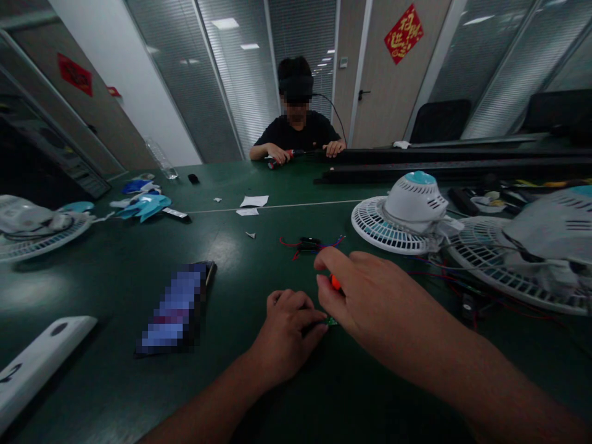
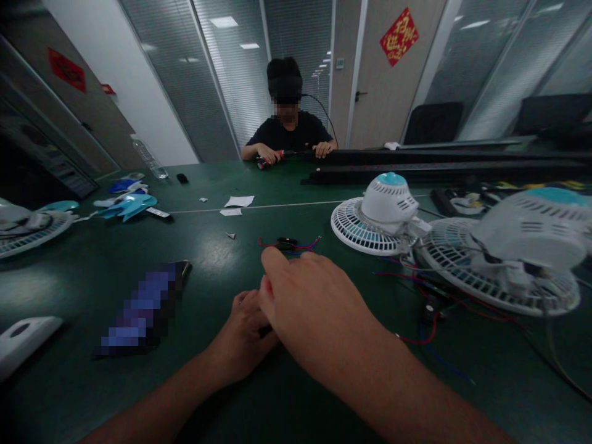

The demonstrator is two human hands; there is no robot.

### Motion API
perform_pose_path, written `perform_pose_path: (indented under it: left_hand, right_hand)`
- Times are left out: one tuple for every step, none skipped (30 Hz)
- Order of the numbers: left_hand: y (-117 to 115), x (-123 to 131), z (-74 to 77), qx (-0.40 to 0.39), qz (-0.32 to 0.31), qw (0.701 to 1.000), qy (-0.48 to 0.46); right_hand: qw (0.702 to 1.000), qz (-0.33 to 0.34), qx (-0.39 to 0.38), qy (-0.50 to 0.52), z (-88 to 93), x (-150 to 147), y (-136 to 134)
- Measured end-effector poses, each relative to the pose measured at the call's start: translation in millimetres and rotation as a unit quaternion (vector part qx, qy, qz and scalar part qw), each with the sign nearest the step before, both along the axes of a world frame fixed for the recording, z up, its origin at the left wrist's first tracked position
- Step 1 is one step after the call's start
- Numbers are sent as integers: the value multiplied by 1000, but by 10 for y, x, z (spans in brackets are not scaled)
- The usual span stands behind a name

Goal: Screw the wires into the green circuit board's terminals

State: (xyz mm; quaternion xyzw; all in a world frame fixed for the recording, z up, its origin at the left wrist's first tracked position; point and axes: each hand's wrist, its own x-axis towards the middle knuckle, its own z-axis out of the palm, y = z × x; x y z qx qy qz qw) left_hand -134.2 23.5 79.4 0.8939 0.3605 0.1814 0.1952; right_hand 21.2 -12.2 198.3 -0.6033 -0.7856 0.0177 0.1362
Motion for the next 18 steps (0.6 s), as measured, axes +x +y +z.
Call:
perform_pose_path:
  left_hand:
    - [0,-1,0,1,0,1000,-1]
    - [1,-2,1,2,2,1000,-3]
    - [1,-4,2,2,2,1000,-4]
    - [1,-5,3,2,3,1000,-4]
    - [0,-7,4,2,3,1000,-4]
    - [1,-8,5,2,3,1000,-4]
    - [1,-8,5,1,2,1000,-3]
    - [1,-9,5,2,1,1000,-3]
    - [2,-9,4,3,0,1000,-4]
    - [2,-9,2,4,1,1000,-6]
    - [2,-8,1,4,1,1000,-7]
    - [2,-8,0,3,2,1000,-8]
    - [1,-8,0,2,2,1000,-8]
    - [0,-8,0,1,3,1000,-9]
    - [0,-8,2,1,3,1000,-10]
    - [-1,-8,4,1,4,1000,-11]
    - [-2,-8,6,2,4,1000,-12]
    - [-2,-9,7,2,3,1000,-12]
  right_hand:
    - [1000,3,-2,3,6,2,-3]
    - [1000,4,-6,5,11,3,-6]
    - [1000,4,-11,7,17,4,-9]
    - [1000,4,-16,8,22,3,-12]
    - [1000,3,-19,9,28,2,-14]
    - [1000,4,-21,8,33,1,-16]
    - [1000,5,-22,7,38,-1,-16]
    - [1000,7,-23,6,42,-2,-16]
    - [1000,9,-23,6,45,-2,-14]
    - [1000,10,-25,5,47,-3,-13]
    - [1000,10,-27,5,46,-3,-11]
    - [1000,11,-27,6,45,-2,-9]
    - [1000,14,-24,8,43,-2,-8]
    - [1000,16,-19,11,41,-2,-7]
    - [1000,17,-16,11,40,-2,-6]
    - [1000,19,-14,9,38,-2,-6]
    - [1000,21,-13,5,37,-2,-6]
    - [1000,23,-13,0,36,-1,-7]
